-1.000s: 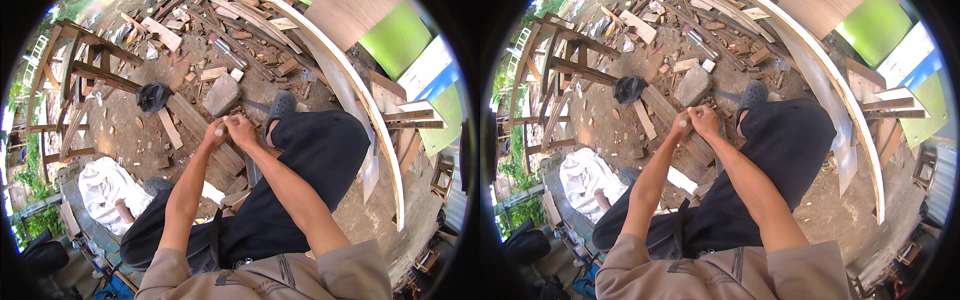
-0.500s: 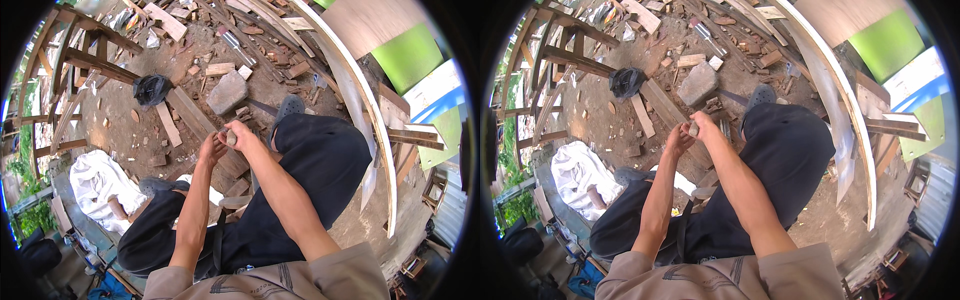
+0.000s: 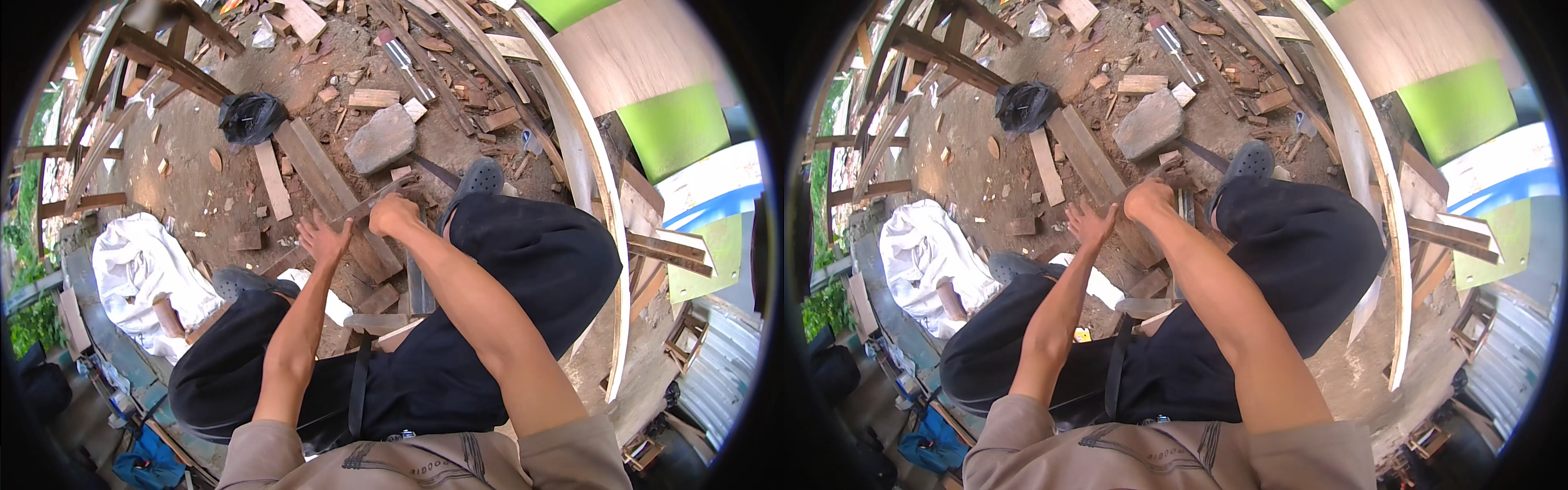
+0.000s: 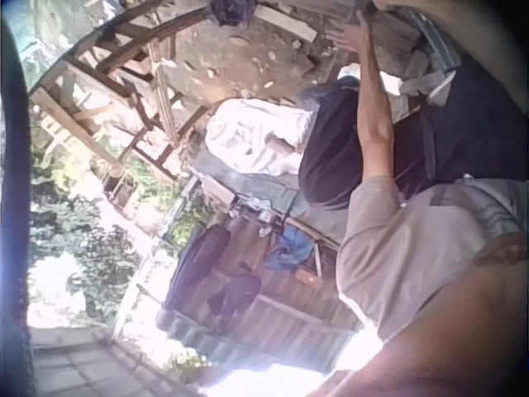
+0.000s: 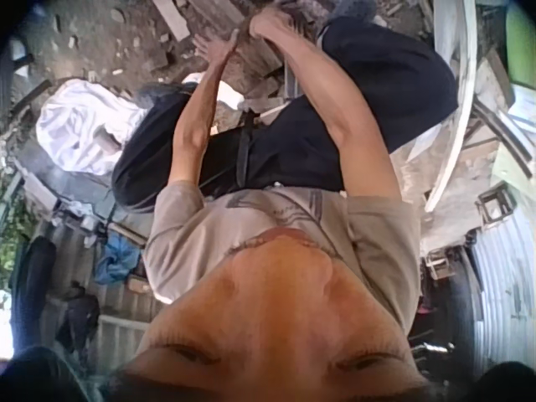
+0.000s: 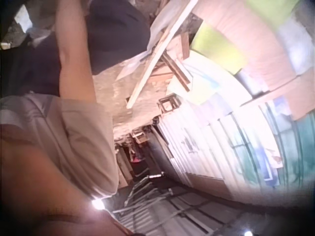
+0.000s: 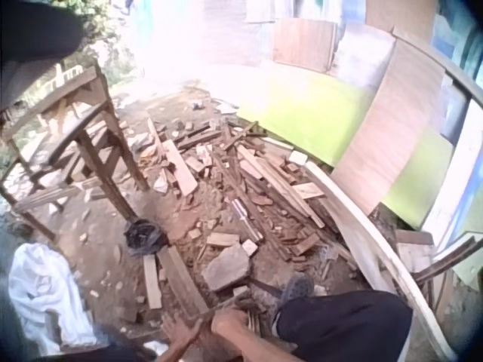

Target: The person sits on the ground and uses a hammer to repeatedly strike a long, curved metal bar resting on wooden supports. The person adjusts the bar's position and flips it over to work on different sections.

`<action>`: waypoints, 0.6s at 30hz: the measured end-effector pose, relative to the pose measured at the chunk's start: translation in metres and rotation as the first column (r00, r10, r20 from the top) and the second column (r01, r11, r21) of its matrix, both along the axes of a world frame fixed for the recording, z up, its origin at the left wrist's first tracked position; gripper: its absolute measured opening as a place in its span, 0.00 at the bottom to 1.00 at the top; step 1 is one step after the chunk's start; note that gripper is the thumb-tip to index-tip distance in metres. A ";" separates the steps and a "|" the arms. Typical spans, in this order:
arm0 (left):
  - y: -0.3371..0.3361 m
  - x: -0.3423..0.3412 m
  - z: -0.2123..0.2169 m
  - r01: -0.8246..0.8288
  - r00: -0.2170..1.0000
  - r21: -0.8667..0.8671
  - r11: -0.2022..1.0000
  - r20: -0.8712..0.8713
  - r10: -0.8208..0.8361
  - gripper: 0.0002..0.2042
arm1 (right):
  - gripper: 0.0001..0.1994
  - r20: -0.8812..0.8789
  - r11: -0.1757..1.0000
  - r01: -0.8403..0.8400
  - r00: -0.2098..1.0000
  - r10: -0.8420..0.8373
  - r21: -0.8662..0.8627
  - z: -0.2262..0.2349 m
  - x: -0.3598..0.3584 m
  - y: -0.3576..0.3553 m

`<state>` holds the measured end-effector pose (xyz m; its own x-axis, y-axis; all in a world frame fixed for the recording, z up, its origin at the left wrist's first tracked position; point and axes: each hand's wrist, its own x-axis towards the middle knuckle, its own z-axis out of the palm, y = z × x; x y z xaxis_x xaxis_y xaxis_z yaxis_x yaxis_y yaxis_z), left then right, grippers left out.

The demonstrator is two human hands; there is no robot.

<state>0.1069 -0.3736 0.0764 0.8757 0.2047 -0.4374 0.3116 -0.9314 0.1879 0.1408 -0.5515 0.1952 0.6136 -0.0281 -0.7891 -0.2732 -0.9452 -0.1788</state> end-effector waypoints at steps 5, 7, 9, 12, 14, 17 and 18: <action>0.052 -0.004 -0.027 0.233 0.919 -0.089 0.968 -0.306 -0.249 0.56 | 0.25 -0.089 0.991 -0.114 0.990 0.107 -0.070 -0.015 -0.003 -0.022; 0.055 0.002 -0.024 0.236 0.912 -0.139 0.962 -0.309 -0.268 0.57 | 0.28 -0.101 0.909 -0.418 0.904 0.415 -0.004 -0.020 0.012 -0.068; 0.059 -0.002 -0.026 0.227 0.904 -0.173 0.959 -0.328 -0.273 0.57 | 0.31 -0.159 0.937 -0.303 0.930 0.330 0.175 0.007 0.018 -0.115; 0.064 0.004 -0.024 0.248 0.889 -0.206 0.947 -0.340 -0.307 0.57 | 0.33 -0.326 0.912 0.227 0.939 -0.111 0.341 0.042 0.010 -0.127; 0.065 0.004 -0.020 0.265 0.877 -0.254 0.930 -0.337 -0.342 0.58 | 0.34 -0.406 0.818 0.430 0.873 -0.270 0.382 0.035 0.003 -0.133; 0.071 0.004 -0.020 0.257 0.877 -0.290 0.922 -0.331 -0.348 0.58 | 0.36 -0.448 0.707 0.550 0.820 -0.357 0.444 0.026 0.001 -0.145; 0.072 0.004 -0.020 0.255 0.877 -0.300 0.919 -0.328 -0.351 0.58 | 0.36 -0.412 0.771 0.482 0.856 -0.313 0.416 0.026 0.007 -0.150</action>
<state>0.1113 -0.3015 0.0560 0.6425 -0.1974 -0.7404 0.1123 -0.9316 0.3458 0.1474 -0.7018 0.2215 0.3639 0.2242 -0.9040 -0.7230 -0.5440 -0.4259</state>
